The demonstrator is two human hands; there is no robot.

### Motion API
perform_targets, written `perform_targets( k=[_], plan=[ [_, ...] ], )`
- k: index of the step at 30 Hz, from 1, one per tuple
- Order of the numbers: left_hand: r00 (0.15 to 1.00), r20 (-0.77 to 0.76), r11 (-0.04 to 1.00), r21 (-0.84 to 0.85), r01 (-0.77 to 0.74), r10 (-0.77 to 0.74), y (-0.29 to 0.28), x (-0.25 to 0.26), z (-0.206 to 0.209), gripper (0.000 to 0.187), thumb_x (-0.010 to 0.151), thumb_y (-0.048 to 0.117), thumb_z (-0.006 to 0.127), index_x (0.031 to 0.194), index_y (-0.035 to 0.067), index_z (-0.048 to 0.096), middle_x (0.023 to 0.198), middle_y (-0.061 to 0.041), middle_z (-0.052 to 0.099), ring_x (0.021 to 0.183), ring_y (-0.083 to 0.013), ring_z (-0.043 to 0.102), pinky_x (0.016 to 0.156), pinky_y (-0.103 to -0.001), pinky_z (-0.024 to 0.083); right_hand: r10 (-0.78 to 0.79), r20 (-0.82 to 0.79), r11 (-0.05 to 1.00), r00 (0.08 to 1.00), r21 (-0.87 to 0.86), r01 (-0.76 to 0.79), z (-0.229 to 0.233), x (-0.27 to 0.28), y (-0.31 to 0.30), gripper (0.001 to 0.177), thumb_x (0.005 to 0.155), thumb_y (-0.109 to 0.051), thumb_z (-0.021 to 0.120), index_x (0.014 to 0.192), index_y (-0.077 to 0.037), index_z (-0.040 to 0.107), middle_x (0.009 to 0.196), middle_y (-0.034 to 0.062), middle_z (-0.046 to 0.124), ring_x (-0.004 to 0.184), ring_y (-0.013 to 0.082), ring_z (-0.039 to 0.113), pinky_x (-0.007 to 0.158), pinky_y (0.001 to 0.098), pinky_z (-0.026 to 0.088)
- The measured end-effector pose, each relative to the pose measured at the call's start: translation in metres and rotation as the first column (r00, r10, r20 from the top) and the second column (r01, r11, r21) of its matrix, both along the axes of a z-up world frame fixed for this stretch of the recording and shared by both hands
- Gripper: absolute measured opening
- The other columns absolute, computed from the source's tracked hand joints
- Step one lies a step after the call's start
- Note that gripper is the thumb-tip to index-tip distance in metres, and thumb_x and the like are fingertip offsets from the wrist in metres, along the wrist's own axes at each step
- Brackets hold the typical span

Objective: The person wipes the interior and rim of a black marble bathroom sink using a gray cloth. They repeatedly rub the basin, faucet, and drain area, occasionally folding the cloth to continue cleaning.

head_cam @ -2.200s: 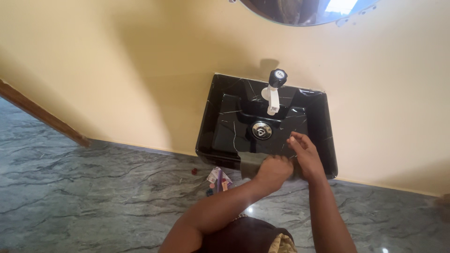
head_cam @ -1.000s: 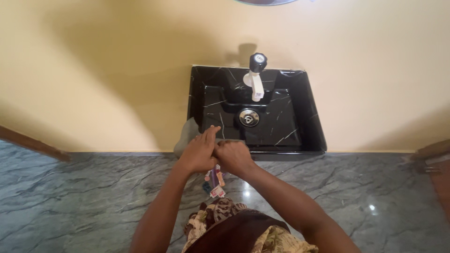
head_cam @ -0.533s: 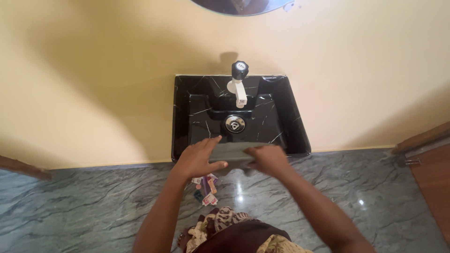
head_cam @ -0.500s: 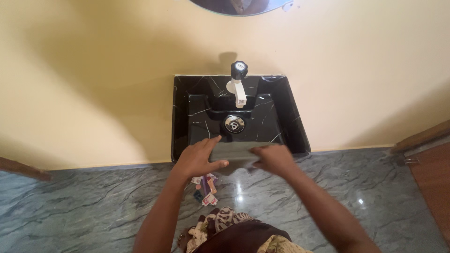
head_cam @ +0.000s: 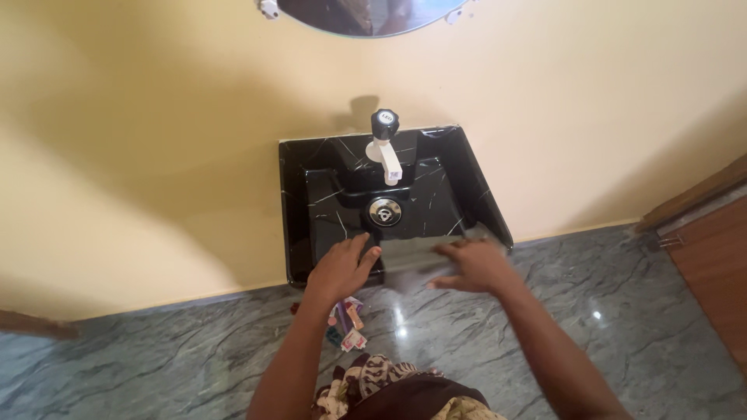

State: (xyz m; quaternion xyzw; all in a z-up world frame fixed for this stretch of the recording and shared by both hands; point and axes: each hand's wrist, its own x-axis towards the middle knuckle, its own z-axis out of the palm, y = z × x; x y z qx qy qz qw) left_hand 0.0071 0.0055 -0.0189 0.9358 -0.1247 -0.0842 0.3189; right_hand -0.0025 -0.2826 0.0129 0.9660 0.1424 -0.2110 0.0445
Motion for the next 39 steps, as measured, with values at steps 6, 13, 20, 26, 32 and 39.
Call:
perform_targets(
  k=[6, 13, 20, 26, 32, 39],
  plan=[
    [0.999, 0.019, 0.990, -0.136, -0.032, 0.035, 0.006, 0.006, -0.006, 0.065, 0.104, 0.053, 0.038, 0.149, 0.008, 0.047, 0.140, -0.022, 0.057, 0.133, -0.0412, 0.050, 0.111, -0.049, 0.039, 0.156, 0.309, 0.931, 0.938, 0.270, -0.244, -0.029, -0.014, 0.101, 0.089, 0.075, -0.076, 0.070, 0.146, -0.028, 0.048, 0.136, 0.0108, 0.062, 0.116, 0.0353, 0.064, 0.098, 0.0514, 0.047],
    [0.998, 0.037, 0.993, -0.103, -0.054, 0.058, 0.004, -0.003, 0.007, 0.061, 0.103, 0.050, 0.037, 0.147, 0.011, 0.051, 0.134, -0.016, 0.062, 0.130, -0.0372, 0.054, 0.107, -0.047, 0.044, 0.090, 0.931, 0.876, 0.354, 0.095, -0.472, -0.128, -0.019, 0.093, 0.062, 0.097, -0.068, 0.069, 0.135, -0.020, 0.063, 0.114, 0.0030, 0.057, 0.106, 0.0229, 0.056, 0.107, 0.0467, 0.036],
    [1.000, -0.016, 0.999, 0.048, -0.019, 0.020, -0.002, -0.001, 0.005, 0.067, 0.103, 0.058, 0.032, 0.149, 0.012, 0.047, 0.136, -0.015, 0.059, 0.128, -0.0363, 0.055, 0.106, -0.048, 0.045, 0.052, 0.988, 0.957, 0.142, -0.008, -0.292, -0.224, 0.018, -0.031, 0.059, 0.088, -0.075, 0.057, 0.120, -0.028, 0.040, 0.138, 0.0116, 0.038, 0.146, 0.0383, 0.023, 0.121, 0.0651, 0.012],
    [0.994, -0.106, 0.945, 0.326, -0.002, 0.038, -0.017, -0.002, 0.012, 0.070, 0.102, 0.062, 0.029, 0.157, 0.018, 0.036, 0.151, -0.017, 0.045, 0.137, -0.0364, 0.048, 0.108, -0.052, 0.045, -0.592, 0.765, 0.705, 0.253, 0.644, -0.298, -0.229, -0.008, -0.038, 0.072, 0.098, -0.025, 0.058, 0.161, -0.015, 0.025, 0.169, 0.0220, 0.008, 0.159, 0.0515, 0.000, 0.129, 0.0655, 0.009],
    [0.985, -0.159, 0.939, 0.345, -0.014, 0.073, -0.027, 0.000, 0.019, 0.071, 0.100, 0.062, 0.031, 0.159, 0.020, 0.033, 0.161, -0.021, 0.033, 0.144, -0.0405, 0.040, 0.111, -0.054, 0.042, -0.899, 0.206, 0.151, 0.386, 0.974, -0.168, -0.158, -0.011, -0.013, 0.057, 0.085, 0.003, 0.057, 0.139, -0.012, 0.060, 0.168, 0.0223, 0.011, 0.157, 0.0430, 0.014, 0.112, 0.0483, 0.048],
    [0.986, -0.156, 0.931, 0.347, 0.114, -0.063, -0.093, -0.007, 0.024, 0.068, 0.105, 0.057, 0.029, 0.157, 0.015, 0.035, 0.159, -0.022, 0.034, 0.139, -0.0412, 0.046, 0.110, -0.055, 0.041, -0.716, 0.115, 0.204, 0.689, 0.978, 0.049, -0.097, 0.014, -0.083, 0.038, 0.082, -0.001, 0.070, 0.119, -0.007, 0.076, 0.148, 0.0138, 0.056, 0.129, 0.0266, 0.060, 0.101, 0.0337, 0.049]
  ],
)
